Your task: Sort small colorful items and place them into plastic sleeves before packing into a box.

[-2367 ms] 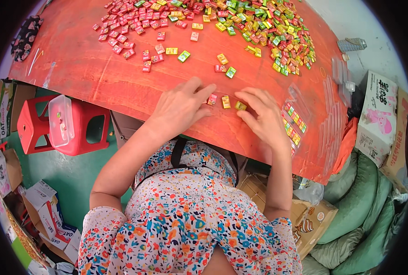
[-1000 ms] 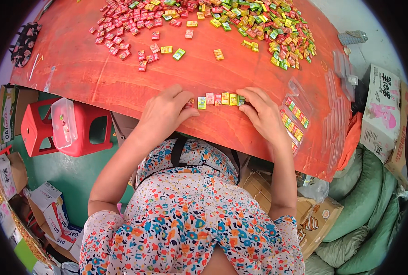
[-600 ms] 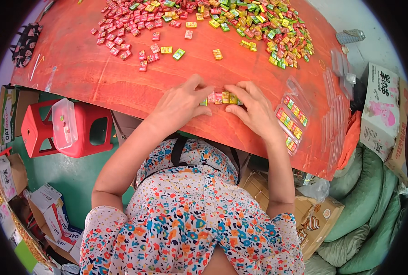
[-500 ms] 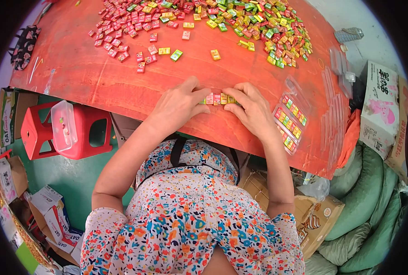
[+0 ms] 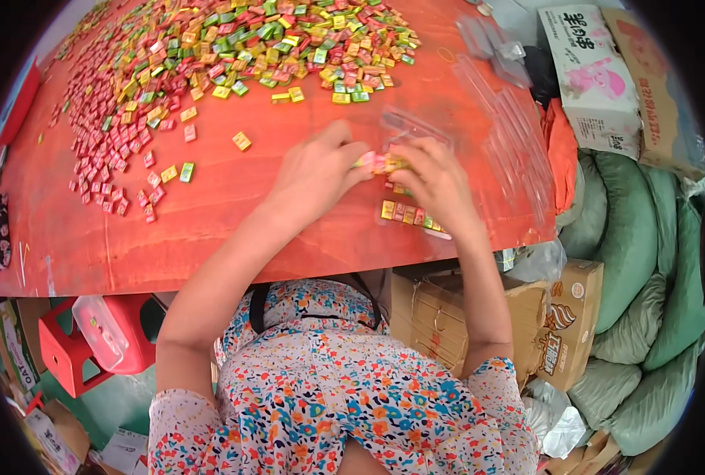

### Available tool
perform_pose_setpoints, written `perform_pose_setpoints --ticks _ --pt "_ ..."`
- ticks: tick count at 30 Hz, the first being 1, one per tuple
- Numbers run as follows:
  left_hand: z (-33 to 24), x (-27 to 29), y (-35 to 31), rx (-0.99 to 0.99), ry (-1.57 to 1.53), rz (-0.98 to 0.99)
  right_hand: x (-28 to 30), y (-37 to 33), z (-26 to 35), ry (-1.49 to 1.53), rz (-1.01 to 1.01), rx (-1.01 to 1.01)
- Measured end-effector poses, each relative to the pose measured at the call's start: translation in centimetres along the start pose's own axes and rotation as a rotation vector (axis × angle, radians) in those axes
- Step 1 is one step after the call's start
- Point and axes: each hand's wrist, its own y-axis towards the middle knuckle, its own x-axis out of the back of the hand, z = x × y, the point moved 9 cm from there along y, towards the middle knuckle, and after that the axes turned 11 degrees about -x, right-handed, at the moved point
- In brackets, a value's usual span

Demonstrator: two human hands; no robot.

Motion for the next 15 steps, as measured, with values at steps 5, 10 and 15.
perform_pose_setpoints --ticks 5,10,15 --pt "1.0 -5.1 7.7 -0.119 -0.014 0.096 1.3 1.2 -7.6 -0.081 0.025 -0.199" --pt "2.8 -7.7 9.9 -0.127 -0.029 0.194 0.0 2.1 -10.9 -0.046 0.036 -0.264" --pt "3.4 -6.8 7.9 -0.225 0.038 0.087 0.2 1.6 -11.7 0.027 0.021 -0.276"
